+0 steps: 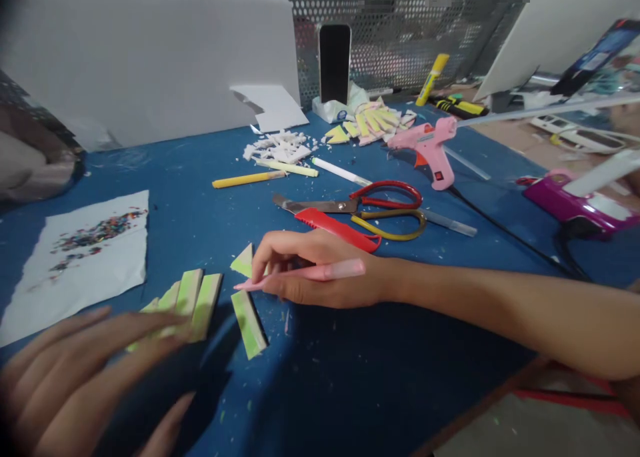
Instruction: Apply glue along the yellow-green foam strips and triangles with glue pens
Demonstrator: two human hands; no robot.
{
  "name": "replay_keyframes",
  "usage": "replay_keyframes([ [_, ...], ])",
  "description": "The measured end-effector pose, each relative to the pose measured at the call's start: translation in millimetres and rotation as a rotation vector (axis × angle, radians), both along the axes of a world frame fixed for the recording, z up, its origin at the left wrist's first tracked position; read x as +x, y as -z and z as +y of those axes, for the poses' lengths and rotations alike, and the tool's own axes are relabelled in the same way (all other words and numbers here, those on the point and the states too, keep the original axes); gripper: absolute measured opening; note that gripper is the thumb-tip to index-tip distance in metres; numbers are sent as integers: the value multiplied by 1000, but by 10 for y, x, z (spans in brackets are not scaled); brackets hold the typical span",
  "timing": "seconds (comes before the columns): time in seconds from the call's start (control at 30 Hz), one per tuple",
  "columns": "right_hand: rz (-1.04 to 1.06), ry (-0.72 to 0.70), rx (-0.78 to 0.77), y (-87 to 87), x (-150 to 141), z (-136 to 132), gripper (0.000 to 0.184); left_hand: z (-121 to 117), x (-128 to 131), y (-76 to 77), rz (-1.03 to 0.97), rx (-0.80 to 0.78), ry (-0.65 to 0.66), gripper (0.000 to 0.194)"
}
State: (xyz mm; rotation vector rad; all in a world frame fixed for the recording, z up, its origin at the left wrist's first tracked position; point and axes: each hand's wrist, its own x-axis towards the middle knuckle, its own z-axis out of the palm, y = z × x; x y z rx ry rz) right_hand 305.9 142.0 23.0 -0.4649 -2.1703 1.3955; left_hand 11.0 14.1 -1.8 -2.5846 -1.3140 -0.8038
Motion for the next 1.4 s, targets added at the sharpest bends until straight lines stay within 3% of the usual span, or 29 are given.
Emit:
replay_keyframes([
  [0.13,19,-26,85,46,10,-12,17,155,13,1,58,-78,-55,71],
  [0.4,41,-192,249,58,-39,-60,25,154,11,19,-37,-201,-89,65],
  [0.73,-13,-187,375,11,-30,-70,26,106,6,26,-80,-242,-75,75],
  [1.03,67,-269,313,34,-57,-59,37,124,-1,31,-57,-200,-37,78],
  [1.13,22,-229,335,26,-61,-59,34,121,-11,43,-54,-204,-43,78],
  [1.27,55,-301,291,27,-67,-68,35,129,-19,58,-50,-209,-40,75],
  [1.4,53,-237,304,40,-69,-69,34,134,-9,51,-32,-197,-37,77],
])
